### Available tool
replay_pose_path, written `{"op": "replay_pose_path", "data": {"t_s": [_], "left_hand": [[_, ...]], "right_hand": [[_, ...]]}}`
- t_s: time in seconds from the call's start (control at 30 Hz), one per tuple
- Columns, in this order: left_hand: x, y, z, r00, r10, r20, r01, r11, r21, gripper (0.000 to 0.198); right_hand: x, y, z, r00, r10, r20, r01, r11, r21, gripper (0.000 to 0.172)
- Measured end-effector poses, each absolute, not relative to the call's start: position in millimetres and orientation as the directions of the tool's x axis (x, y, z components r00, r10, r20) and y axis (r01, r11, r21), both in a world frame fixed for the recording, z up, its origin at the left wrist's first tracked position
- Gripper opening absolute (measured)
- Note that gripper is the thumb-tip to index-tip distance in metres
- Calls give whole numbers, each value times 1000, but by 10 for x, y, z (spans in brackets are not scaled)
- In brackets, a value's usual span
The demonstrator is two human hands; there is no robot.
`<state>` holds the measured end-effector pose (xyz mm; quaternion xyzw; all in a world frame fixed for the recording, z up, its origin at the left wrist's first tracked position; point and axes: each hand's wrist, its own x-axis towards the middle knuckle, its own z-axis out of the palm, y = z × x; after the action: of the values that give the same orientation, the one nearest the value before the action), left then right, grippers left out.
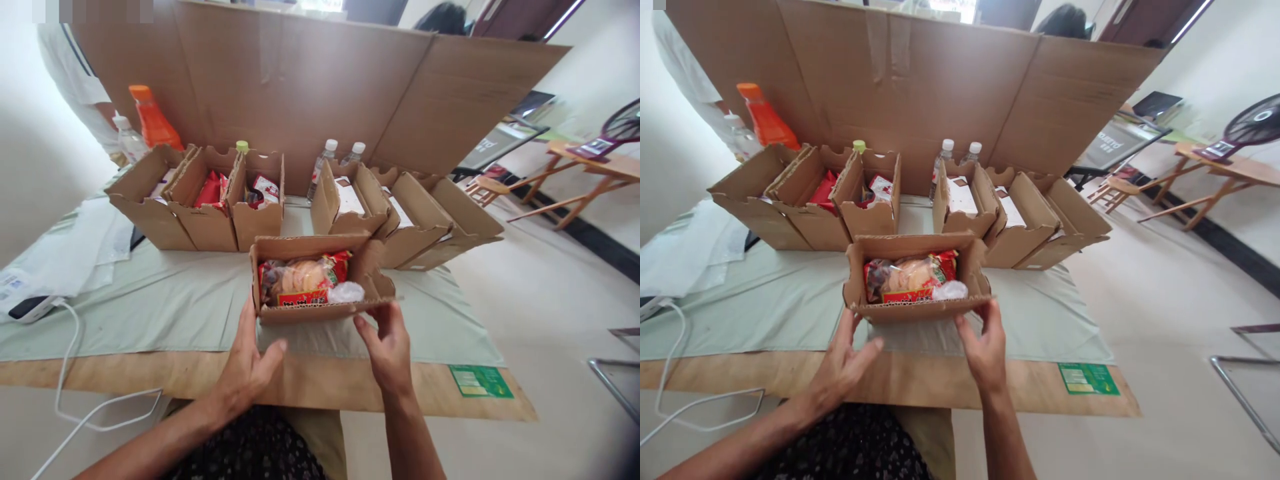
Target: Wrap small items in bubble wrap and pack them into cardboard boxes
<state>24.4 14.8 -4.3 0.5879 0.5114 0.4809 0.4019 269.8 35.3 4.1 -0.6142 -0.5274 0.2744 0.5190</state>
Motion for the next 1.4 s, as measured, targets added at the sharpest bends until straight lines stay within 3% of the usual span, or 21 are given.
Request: {"op": "replay_pose_path", "data": {"t_s": [0.07,0.17,0.33,0.5,0.57,0.73,0.93,1.07,1.17,1.27,1.4], "left_hand": [[254,533,20,-8,988,156,192,-152,970,67],[320,950,45,-100,975,198,214,-174,961,74],[485,862,-41,-49,975,216,190,-203,961,80],[658,653,-76,14,972,235,158,-234,959,72],[755,673,-70,18,965,262,157,-262,952,71],[979,818,-94,31,960,279,119,-280,953,67],[813,1196,-90,1,970,243,0,-243,970,66],[583,1223,-79,-7,971,237,-14,-238,971,63],[534,938,-136,-65,967,245,75,-240,968,60],[598,615,-198,-123,934,334,268,-293,918,68],[729,589,-209,-55,890,452,395,-397,829,74]], "right_hand": [[2615,-77,-102,396,890,228,418,46,-907,56],[2608,-478,-256,339,918,205,477,21,-879,65],[2951,-83,-265,315,928,198,416,52,-908,76],[3136,530,-256,-11,999,32,310,34,-950,57],[3146,634,-267,-47,999,14,292,27,-956,57],[3143,672,-315,38,996,83,307,67,-949,52],[2692,563,-290,186,967,176,490,64,-869,36],[2456,616,-213,154,958,242,631,93,-770,34],[2466,764,-173,120,950,289,730,113,-674,34],[2507,980,-134,96,943,318,811,110,-574,34],[2471,1334,-101,131,954,271,850,33,-526,32]]}}
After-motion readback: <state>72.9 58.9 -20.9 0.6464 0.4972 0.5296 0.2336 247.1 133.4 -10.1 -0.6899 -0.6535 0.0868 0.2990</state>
